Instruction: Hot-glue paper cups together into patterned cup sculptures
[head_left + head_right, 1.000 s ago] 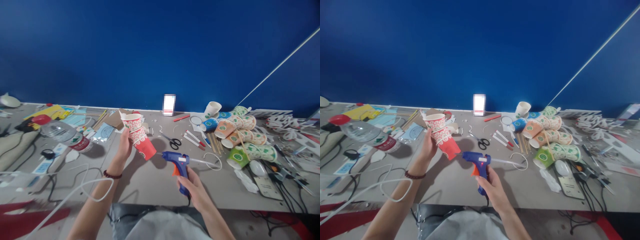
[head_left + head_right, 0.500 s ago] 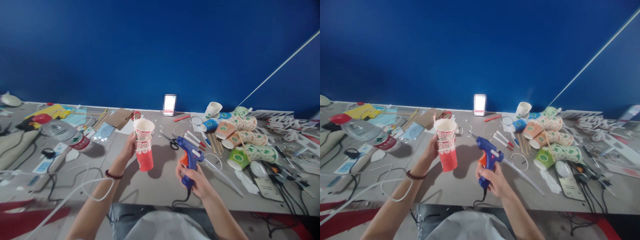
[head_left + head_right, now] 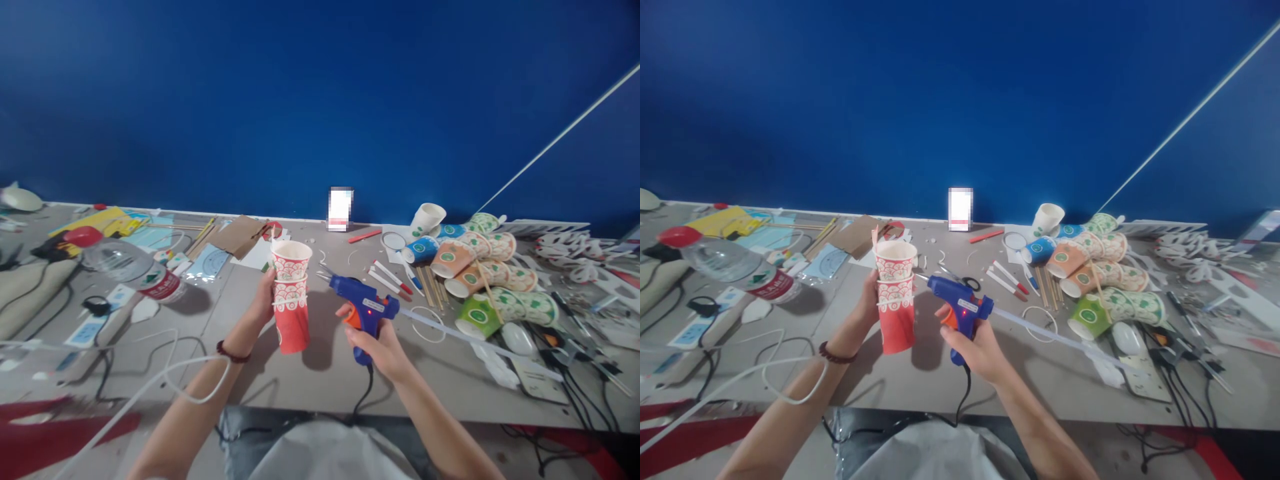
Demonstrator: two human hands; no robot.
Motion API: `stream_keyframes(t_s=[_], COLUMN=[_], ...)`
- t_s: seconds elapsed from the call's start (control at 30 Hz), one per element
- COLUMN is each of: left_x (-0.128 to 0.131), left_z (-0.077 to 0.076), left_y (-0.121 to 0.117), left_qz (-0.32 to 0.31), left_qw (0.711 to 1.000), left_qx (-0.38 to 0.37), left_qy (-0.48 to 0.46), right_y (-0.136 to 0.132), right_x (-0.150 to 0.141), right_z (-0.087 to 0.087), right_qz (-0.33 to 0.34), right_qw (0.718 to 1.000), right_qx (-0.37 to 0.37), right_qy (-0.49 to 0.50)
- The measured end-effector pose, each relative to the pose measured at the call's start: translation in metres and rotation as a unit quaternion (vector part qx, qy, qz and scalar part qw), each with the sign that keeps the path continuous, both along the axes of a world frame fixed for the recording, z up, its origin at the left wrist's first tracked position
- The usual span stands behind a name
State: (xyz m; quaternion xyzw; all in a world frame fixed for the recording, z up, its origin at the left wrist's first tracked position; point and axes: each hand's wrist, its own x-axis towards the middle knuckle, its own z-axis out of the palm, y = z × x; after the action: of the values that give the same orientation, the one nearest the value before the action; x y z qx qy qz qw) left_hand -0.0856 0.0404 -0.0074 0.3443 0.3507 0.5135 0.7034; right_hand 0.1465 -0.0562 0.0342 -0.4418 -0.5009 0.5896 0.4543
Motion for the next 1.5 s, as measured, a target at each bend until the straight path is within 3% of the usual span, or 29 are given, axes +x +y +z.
stream_keyframes(t_s=[0.13, 0.33, 0.53, 1.5], left_x=[0.003, 0.008, 0.012, 0.013], left_z=[-0.004, 0.002, 0.005, 0.002], left_y=[0.001, -0.003, -0.006, -0.009], left_qz=[-0.023, -0.019, -0.009, -0.048], left_qw=[0.999, 0.998, 0.997, 0.999], left_qx=[-0.035, -0.055, -0.067, -0.006], left_qy=[-0.006, -0.002, 0.031, -0.005], right_y=[0.000, 0.002, 0.003, 0.003], right_x=[-0.010, -0.012, -0.011, -0.015], right_z=[0.001, -0.006, -0.005, -0.001], right_qz=[-0.032, 0.014, 0.004, -0.057], right_qw=[0.999, 0.999, 0.998, 0.994], right_qx=[0.010, 0.026, 0.035, 0.026], right_qy=[-0.010, -0.023, -0.050, -0.090])
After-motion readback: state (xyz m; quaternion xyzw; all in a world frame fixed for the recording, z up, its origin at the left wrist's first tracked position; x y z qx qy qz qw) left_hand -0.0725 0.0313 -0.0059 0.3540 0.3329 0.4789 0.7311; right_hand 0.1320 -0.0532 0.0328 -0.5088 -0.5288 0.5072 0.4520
